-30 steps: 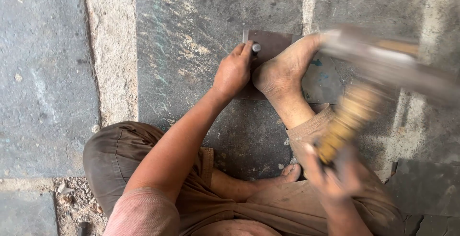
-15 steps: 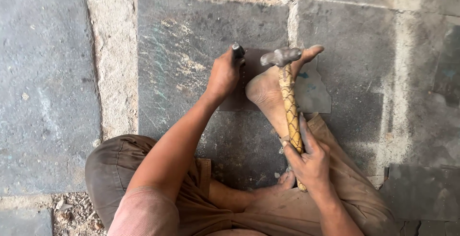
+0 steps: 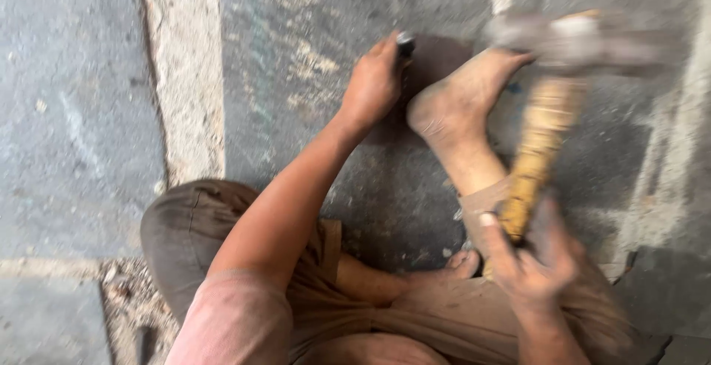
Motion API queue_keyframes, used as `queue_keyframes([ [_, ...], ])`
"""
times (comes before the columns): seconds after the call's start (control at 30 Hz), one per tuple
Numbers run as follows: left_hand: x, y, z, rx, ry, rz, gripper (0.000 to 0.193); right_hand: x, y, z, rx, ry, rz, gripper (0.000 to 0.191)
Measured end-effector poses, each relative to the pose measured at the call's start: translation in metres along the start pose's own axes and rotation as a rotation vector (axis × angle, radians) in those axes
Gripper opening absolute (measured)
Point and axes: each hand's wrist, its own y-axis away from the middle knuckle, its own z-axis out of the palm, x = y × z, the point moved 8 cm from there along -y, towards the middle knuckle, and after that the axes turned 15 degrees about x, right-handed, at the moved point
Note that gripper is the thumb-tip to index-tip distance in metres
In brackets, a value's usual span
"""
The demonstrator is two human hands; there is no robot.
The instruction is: The person sits on a tiled floor and uses a hammer and chisel to cut and shape a metal sheet. They repeatedly position the chisel along marked lines, strike it with the hammer, and break off sections of the metal. The person also flips the sheet to work on different edges and compares the cut piece to a template.
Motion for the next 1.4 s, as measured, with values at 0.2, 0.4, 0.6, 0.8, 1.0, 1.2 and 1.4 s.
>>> queue_keyframes([
  [0.2,-0.003,0.017,0.022,-0.141,-0.188,0.077,0.054,0.007,-0.001,0.019,-0.1,0.199,0.054,0.054],
  [0.4,0.02,0.007,0.003,-0.023,-0.125,0.199,0.053,0.032,-0.012,0.038,-0.222,0.309,0.058,0.076],
  [0.6,0.01,-0.024,-0.019,0.038,0.149,-0.268,0.012,0.058,0.004,0.031,-0.255,0.383,0.311,0.077],
  [0.8,0.019,-0.049,-0.004,0.036,0.139,-0.109,0.016,0.071,0.004,0.033,-0.281,0.463,0.289,0.075],
  [1.0,-0.007,-0.043,0.01,0.048,0.14,-0.143,0.017,0.093,0.025,0.031,-0.389,0.487,0.526,0.063],
  [1.2,-0.014,-0.047,0.019,-0.011,0.063,-0.103,0.03,0.09,0.025,0.037,-0.215,0.111,0.579,0.057],
  [1.4,-0.015,-0.047,0.023,-0.029,0.021,-0.07,0.043,0.054,0.004,0.018,-0.003,-0.149,0.468,0.051],
])
